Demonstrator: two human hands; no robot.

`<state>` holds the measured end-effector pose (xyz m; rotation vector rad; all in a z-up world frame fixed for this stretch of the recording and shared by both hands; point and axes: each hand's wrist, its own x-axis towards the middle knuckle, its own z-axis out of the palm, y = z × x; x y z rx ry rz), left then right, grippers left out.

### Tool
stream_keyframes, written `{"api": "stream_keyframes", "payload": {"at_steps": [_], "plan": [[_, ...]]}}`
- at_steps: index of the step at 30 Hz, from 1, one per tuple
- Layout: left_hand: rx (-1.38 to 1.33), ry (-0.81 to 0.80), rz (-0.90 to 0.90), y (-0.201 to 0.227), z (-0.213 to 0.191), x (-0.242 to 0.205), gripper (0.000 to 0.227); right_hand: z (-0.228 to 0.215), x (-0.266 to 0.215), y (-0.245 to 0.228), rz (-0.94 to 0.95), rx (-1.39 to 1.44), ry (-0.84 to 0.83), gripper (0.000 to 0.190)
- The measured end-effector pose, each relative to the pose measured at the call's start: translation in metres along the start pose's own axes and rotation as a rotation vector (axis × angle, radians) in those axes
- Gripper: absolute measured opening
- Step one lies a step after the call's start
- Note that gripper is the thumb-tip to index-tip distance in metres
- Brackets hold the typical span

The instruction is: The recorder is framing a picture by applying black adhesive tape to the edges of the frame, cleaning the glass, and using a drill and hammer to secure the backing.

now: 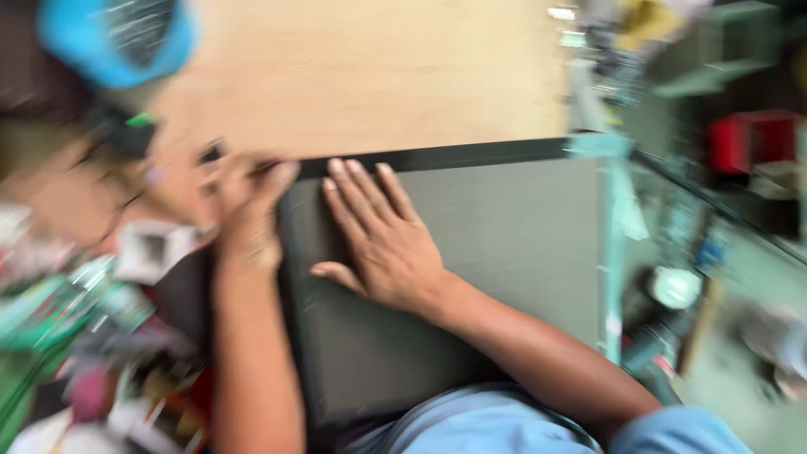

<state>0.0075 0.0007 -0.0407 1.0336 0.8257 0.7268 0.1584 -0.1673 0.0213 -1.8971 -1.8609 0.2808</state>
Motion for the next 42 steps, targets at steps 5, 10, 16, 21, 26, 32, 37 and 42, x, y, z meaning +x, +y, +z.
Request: {"api": "stream_keyframes", "payload": {"at_steps": [5, 10, 16, 21, 26, 32, 37, 42], "plan": [[0.030, 0.053, 0.003, 0.005, -0.007, -0.003, 0.019, -0.027, -0.049, 0.062, 0.251, -0.137, -0.025, 0.101], [0.048, 0.115, 0.038, 0.007, -0.018, -0.001, 0.008, -0.051, -0.111, 0.136, 0.566, -0.204, 0.006, 0.103], [0.073, 0.132, 0.056, 0.016, -0.005, -0.004, 0.006, -0.063, -0.120, 0.142, 0.727, -0.258, 0.007, 0.098], [0.240, 0.169, 0.039, 0.036, 0.002, -0.005, 0.007, -0.057, -0.197, 0.163, 0.791, -0.092, 0.254, 0.076], [0.811, 0.097, 0.084, 0.064, 0.019, 0.018, 0.013, -0.034, -0.287, 0.171, 1.159, -0.065, 0.104, 0.027], [0.975, -0.332, 0.481, 0.028, 0.183, 0.088, 0.016, -0.006, -0.316, 0.157, 1.108, 0.061, -0.019, 0.035], [1.022, -0.925, 0.394, -0.061, 0.347, 0.112, 0.043, -0.008, -0.311, 0.149, 1.215, -0.094, -0.145, 0.037], [1.364, -1.266, 0.046, -0.132, 0.409, 0.130, 0.062, -0.015, -0.316, 0.149, 1.267, -0.105, -0.152, 0.036]]}}
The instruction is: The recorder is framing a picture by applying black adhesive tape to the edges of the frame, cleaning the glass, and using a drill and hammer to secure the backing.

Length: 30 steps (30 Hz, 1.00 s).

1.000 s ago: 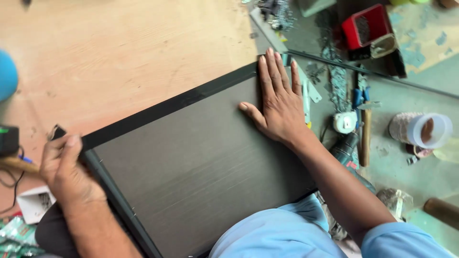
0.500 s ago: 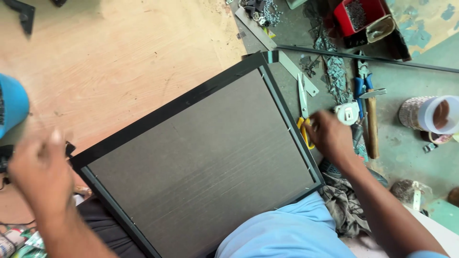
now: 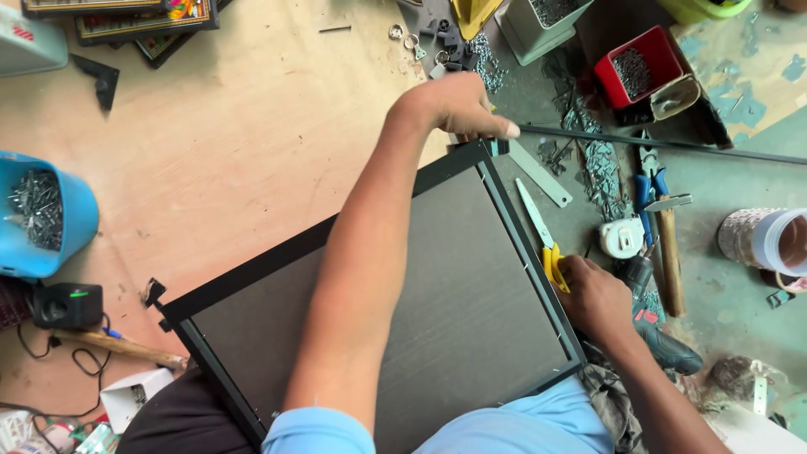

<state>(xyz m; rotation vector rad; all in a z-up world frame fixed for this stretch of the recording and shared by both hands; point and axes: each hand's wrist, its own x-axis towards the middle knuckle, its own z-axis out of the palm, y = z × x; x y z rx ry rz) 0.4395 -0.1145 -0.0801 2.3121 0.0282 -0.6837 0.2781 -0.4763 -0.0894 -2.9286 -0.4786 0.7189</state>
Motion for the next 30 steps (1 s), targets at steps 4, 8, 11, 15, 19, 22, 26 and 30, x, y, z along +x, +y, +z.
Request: {"api": "stream_keyframes", "payload": {"at_steps": [4, 8, 11, 15, 19, 22, 26, 30], "plan": [[-0.281, -0.239, 0.054, -0.012, 0.010, 0.008, 0.040, 0.010, 0.009, 0.057, 0.039, 0.452, -0.215, 0.042], [-0.414, -0.212, 0.353, -0.010, 0.021, 0.002, 0.031, -0.021, 0.000, 0.074, 0.113, 0.818, -0.459, 0.042], [-0.599, -0.143, 0.509, 0.001, 0.014, -0.006, 0.022, -0.043, 0.008, 0.063, 0.012, 1.004, -0.487, 0.046], [-0.557, -0.043, 0.496, 0.005, 0.016, -0.009, 0.016, -0.057, 0.026, 0.026, -0.145, 1.009, -0.505, 0.055], [-0.565, 0.006, 0.505, 0.005, 0.015, -0.010, 0.019, -0.061, 0.045, -0.001, -0.269, 0.923, -0.417, 0.053], [-0.574, 0.020, 0.507, 0.004, 0.014, -0.009, 0.019, -0.061, 0.049, -0.005, -0.267, 1.016, -0.441, 0.048], [-0.793, -0.007, 0.445, 0.008, 0.013, -0.012, 0.015, -0.056, 0.047, -0.004, -0.188, 0.873, -0.420, 0.042], [-0.784, 0.272, 0.554, -0.001, 0.015, -0.001, 0.017, -0.041, 0.046, 0.003, -0.204, 0.994, -0.373, 0.038]]}}
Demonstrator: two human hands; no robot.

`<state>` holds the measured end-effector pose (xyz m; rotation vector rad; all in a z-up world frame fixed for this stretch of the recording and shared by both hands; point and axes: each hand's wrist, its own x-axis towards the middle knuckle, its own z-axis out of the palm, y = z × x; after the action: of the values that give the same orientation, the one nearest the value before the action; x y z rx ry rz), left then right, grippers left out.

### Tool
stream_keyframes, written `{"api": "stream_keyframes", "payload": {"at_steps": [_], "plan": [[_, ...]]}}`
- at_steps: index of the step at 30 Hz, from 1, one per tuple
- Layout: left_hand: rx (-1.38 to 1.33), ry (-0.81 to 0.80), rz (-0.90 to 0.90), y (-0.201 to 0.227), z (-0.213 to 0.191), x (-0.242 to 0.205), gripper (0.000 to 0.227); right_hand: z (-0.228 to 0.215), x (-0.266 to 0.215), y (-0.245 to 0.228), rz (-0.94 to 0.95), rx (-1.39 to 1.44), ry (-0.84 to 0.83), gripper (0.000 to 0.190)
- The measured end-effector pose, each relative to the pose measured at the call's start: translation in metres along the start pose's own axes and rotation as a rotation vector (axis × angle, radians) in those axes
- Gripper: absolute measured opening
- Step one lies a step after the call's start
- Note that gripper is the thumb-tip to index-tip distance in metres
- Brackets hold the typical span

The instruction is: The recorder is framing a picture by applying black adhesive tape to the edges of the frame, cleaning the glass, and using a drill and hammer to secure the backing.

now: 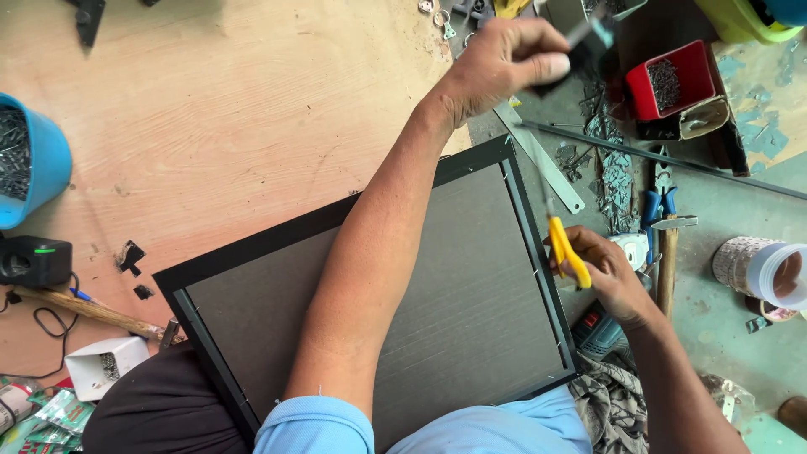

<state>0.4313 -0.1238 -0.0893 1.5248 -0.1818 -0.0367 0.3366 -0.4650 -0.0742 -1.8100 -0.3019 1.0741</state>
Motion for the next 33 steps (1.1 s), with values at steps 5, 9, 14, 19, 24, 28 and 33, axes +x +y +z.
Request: {"api": "stream_keyframes", "payload": {"at_steps": [5, 9, 14, 19, 24, 28, 33], "plan": [[0.069, 0.300, 0.175, 0.013, -0.019, -0.021, 0.019, 0.006, -0.002, -0.013, 0.209, -0.275, 0.206, 0.036], [-0.057, 0.435, 0.213, 0.066, -0.038, -0.095, 0.021, 0.021, -0.010, -0.055, -0.138, -1.007, 0.340, 0.040], [0.012, 0.600, 0.139, 0.137, -0.037, -0.207, 0.020, 0.056, 0.038, -0.107, -0.546, -0.652, 0.468, 0.048], [0.087, 0.821, 0.042, 0.178, -0.014, -0.317, 0.010, 0.076, 0.072, -0.099, -0.651, -0.550, 0.400, 0.042], [0.023, 0.937, -0.068, 0.177, 0.018, -0.372, 0.011, 0.052, 0.078, -0.074, -0.521, -0.431, 0.315, 0.032], [0.443, 0.753, -0.071, 0.198, 0.044, -0.359, 0.008, 0.055, 0.063, -0.079, -0.434, -0.564, 0.459, 0.028], [0.605, 0.492, -0.039, 0.198, 0.072, -0.341, 0.013, 0.121, -0.004, -0.183, -0.873, -0.456, 0.163, 0.061]]}}
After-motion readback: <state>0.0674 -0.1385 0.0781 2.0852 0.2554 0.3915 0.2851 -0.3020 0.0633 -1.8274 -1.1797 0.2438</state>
